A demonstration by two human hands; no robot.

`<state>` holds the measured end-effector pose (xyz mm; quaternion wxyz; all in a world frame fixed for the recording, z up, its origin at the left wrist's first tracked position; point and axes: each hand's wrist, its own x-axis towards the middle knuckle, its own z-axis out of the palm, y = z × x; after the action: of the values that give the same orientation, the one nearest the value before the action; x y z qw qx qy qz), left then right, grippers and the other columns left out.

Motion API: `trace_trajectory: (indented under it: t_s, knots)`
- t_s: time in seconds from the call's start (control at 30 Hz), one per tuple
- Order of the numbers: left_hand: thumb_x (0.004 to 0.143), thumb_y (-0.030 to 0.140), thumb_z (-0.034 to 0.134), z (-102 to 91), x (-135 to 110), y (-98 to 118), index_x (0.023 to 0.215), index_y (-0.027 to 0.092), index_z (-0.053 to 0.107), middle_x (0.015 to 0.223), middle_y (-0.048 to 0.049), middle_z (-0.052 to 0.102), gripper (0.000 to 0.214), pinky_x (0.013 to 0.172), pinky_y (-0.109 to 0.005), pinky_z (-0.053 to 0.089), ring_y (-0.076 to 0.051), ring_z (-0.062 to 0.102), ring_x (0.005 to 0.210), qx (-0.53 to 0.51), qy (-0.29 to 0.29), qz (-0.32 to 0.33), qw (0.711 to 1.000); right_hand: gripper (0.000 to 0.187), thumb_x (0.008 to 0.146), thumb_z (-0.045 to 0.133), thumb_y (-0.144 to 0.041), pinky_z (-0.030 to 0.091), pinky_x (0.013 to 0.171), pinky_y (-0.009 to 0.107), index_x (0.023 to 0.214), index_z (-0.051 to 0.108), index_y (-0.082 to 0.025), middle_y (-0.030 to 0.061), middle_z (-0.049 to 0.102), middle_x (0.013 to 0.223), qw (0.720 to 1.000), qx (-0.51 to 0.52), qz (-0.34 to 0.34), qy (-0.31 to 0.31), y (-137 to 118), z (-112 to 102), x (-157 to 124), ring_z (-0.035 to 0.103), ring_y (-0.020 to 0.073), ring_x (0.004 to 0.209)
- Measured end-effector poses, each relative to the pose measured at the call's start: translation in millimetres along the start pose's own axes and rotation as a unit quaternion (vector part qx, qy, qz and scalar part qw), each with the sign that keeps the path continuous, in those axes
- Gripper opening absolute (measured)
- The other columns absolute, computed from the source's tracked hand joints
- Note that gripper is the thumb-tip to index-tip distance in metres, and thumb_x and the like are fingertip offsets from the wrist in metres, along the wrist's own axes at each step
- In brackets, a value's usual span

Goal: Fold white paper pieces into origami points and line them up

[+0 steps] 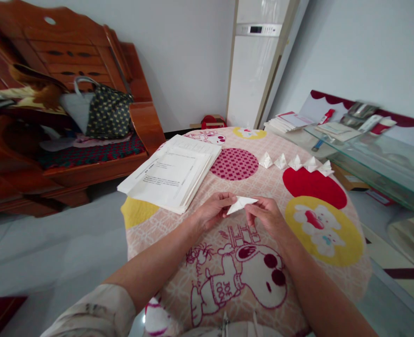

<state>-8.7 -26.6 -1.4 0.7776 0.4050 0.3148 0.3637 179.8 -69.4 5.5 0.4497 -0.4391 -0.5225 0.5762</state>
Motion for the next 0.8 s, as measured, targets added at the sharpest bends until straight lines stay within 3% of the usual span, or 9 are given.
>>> trace_trajectory:
  t_s: [0.13, 0.8]
  knots:
    - [0.07, 0.033, 0.086, 3.9, -2.3, 0.0, 0.093, 0.009, 0.07, 0.059, 0.0033, 0.057, 0.037, 0.042, -0.02, 0.021, -0.004, 0.041, 0.046, -0.005, -0.005, -0.009, 1.0, 0.03, 0.082, 0.074, -0.042, 0.043, 0.044, 0.022, 0.069, 0.066, -0.016, 0.0, 0.063, 0.055, 1.0, -0.02, -0.001, -0.002, 2.0, -1.4, 0.5, 0.055, 0.0107, 0.045]
    - [0.065, 0.032, 0.091, 7.7, -3.8, 0.4, 0.089, 0.009, 0.071, 0.064, 0.0012, 0.063, 0.039, 0.043, -0.017, 0.033, -0.004, 0.049, 0.048, -0.009, 0.003, -0.008, 1.0, 0.032, 0.084, 0.072, -0.046, 0.043, 0.043, 0.023, 0.074, 0.067, -0.016, -0.0006, 0.062, 0.056, 1.0, -0.026, -0.014, -0.006, 1.0, -0.5, 0.2, 0.054, 0.0108, 0.044]
